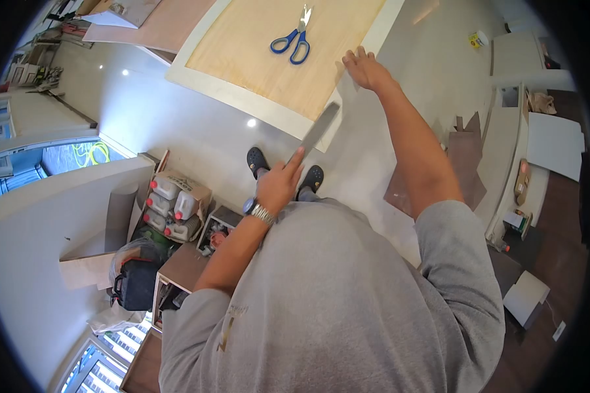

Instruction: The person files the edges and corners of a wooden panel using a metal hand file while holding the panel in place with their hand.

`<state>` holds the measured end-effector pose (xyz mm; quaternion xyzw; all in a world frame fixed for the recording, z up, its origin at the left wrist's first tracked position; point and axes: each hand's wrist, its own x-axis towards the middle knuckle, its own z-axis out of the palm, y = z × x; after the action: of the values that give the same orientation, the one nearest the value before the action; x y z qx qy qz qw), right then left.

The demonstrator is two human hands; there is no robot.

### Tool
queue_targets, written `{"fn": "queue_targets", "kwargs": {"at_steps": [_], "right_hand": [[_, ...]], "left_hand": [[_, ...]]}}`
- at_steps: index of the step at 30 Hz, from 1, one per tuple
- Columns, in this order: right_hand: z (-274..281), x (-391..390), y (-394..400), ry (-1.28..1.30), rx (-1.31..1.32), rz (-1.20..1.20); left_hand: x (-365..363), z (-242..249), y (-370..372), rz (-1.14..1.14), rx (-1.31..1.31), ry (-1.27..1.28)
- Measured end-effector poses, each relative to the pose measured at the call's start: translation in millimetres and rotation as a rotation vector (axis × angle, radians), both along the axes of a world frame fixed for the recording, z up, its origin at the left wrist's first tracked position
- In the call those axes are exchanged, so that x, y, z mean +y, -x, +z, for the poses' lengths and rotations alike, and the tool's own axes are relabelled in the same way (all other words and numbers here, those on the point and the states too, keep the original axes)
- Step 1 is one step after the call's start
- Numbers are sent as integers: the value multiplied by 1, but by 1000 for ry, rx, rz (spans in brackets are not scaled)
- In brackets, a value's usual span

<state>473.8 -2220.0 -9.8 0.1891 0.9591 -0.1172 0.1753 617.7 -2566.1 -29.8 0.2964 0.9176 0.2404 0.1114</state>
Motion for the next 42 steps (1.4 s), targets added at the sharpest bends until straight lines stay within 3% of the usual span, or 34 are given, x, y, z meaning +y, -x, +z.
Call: {"fn": "queue_targets", "kwargs": {"at_steps": [5, 11, 14, 17, 23, 29, 32, 35, 42], "right_hand": [[-7, -2, 0, 4, -6, -24], [-8, 1, 1, 33, -24, -25], [-14, 4, 1, 22, -5, -7], [-12, 0, 2, -5, -9, -10], [-4, -2, 1, 21, -23, -39], [-5, -1, 1, 41, -21, -48], [-2, -6, -1, 47, -10, -66], [-4, -4, 0, 36, -12, -49], [4, -6, -3, 52, -12, -44]], "left_hand": [[-38, -12, -29, 37, -60, -29], [25, 2, 1, -36, -36, -52], [-18, -6, -12, 18, 11, -153], [-43, -1, -20, 56, -86, -8], [37, -5, 3, -48, -26, -100], [-40, -7, -29, 3, -75, 18], [-26, -36, -35, -11, -42, -115], [26, -13, -16, -29, -59, -72], [-24, -21, -45, 9, -31, -51]]}}
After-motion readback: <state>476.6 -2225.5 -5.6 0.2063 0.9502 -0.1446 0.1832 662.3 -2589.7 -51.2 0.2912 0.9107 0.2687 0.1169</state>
